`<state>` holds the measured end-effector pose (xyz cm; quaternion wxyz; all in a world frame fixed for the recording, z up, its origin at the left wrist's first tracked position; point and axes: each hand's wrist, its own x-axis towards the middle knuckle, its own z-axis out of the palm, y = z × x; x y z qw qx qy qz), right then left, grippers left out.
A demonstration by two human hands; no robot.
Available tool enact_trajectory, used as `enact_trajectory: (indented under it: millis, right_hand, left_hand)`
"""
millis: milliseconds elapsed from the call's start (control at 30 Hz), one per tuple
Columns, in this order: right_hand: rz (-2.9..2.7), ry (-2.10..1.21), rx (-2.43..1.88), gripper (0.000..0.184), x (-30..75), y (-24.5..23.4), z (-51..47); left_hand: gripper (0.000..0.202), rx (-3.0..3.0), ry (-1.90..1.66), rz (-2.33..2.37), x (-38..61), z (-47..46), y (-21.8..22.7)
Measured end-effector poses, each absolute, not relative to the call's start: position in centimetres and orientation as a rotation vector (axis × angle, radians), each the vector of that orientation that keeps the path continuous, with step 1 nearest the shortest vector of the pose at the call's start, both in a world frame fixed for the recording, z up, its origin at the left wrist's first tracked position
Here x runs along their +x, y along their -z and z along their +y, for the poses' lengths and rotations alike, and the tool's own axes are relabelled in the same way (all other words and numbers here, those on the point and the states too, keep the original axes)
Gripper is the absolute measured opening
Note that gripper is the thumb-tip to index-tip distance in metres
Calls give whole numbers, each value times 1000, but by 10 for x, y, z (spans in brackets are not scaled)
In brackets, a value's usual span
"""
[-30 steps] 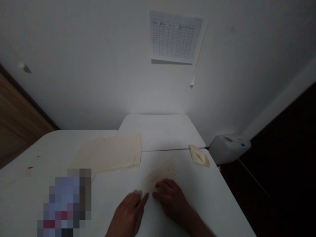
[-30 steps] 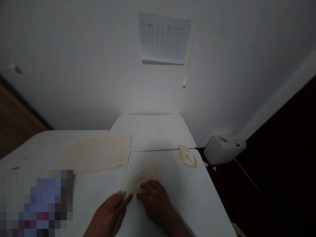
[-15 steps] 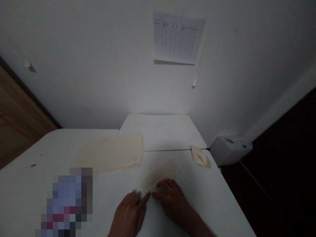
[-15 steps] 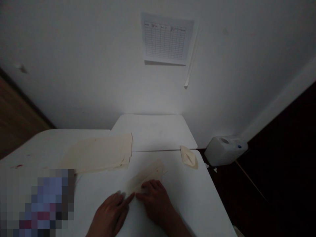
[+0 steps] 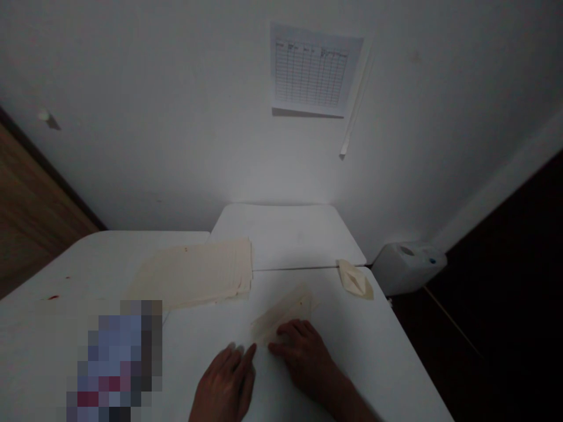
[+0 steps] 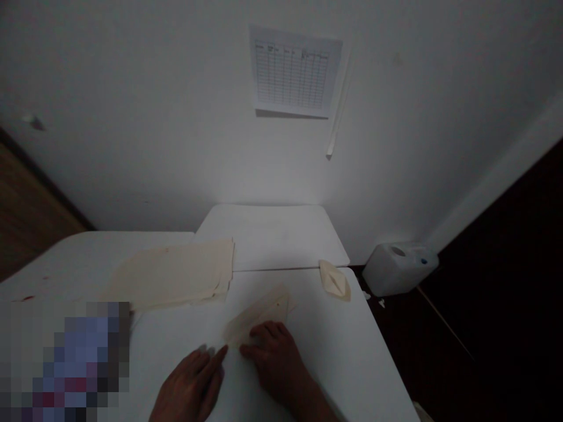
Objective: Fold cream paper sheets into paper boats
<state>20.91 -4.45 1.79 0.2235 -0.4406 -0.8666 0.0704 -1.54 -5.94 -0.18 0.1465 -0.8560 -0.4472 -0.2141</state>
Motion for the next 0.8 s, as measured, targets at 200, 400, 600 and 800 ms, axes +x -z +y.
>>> enact_trajectory:
  millis: [200,400,600,800]
  right_hand:
    - [-2472,-165,-1245,26,208,-25,-44]
    - [-2632,-106,-1227,47,209,-35,-42]
    - [-2653,-91,-1232,41,211,-38,-43]
    - [-2581,-83,-1292,29,220,-34,-48]
  left_hand:
    - [37,-2536,605,-1266,-14,-58,-1]
    - [37,-2534,548,-1291,-16,-58,3]
    - [35,-2512,560,-1315,-13,-57,0]
    - [35,-2511,602,-1356,-12,-57,-1]
